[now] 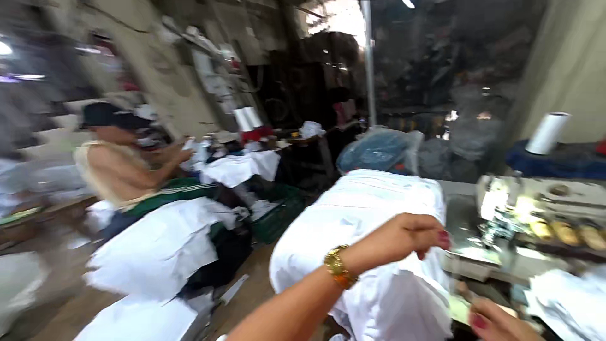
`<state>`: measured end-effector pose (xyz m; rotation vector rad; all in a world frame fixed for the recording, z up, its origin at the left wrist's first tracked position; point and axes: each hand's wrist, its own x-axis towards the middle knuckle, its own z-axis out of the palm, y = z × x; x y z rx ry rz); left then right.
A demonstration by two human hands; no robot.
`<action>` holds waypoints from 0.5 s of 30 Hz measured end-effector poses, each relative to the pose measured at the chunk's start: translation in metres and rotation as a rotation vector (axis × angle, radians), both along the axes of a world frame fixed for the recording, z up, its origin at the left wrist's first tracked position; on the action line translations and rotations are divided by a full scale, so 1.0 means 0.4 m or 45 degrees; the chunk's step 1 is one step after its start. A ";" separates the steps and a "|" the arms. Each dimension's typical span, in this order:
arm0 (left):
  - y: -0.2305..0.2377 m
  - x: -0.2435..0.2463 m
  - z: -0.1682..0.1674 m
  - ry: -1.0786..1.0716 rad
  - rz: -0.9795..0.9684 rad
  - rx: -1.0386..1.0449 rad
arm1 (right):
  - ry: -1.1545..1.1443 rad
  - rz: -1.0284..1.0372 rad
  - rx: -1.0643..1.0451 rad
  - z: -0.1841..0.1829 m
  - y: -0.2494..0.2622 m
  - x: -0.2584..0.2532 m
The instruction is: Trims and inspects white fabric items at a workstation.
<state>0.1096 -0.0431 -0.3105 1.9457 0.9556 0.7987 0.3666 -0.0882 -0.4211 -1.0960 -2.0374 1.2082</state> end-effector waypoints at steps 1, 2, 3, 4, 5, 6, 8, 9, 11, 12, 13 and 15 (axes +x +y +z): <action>0.009 0.004 -0.004 0.021 0.001 -0.013 | -0.048 -0.019 -0.028 -0.011 0.007 -0.020; 0.018 0.007 -0.008 0.033 0.006 -0.027 | -0.086 -0.049 -0.046 -0.016 0.017 -0.041; 0.024 0.011 -0.012 0.040 0.012 -0.044 | -0.127 -0.070 -0.055 -0.015 0.027 -0.061; 0.027 0.014 -0.017 0.039 0.018 -0.057 | -0.168 -0.080 -0.063 -0.006 0.036 -0.080; 0.029 0.018 -0.020 0.034 0.022 -0.069 | -0.206 -0.081 -0.067 0.007 0.043 -0.099; 0.029 0.021 -0.020 0.025 0.026 -0.085 | -0.245 -0.076 -0.068 0.022 0.049 -0.119; 0.027 0.026 -0.019 0.003 0.022 -0.120 | -0.312 -0.071 -0.058 0.046 0.065 -0.159; 0.025 0.029 -0.018 0.000 0.014 -0.134 | -0.323 -0.084 -0.035 0.052 0.072 -0.176; 0.019 0.030 -0.013 0.001 -0.004 -0.147 | -0.315 -0.094 0.055 0.050 0.079 -0.194; 0.016 0.024 -0.009 -0.007 -0.010 -0.136 | -0.304 -0.069 0.082 0.049 0.079 -0.193; 0.014 0.014 -0.004 -0.023 -0.011 -0.110 | -0.275 -0.026 0.081 0.048 0.078 -0.185; 0.011 -0.013 0.011 -0.070 0.005 -0.048 | -0.098 0.029 0.041 0.033 0.077 -0.153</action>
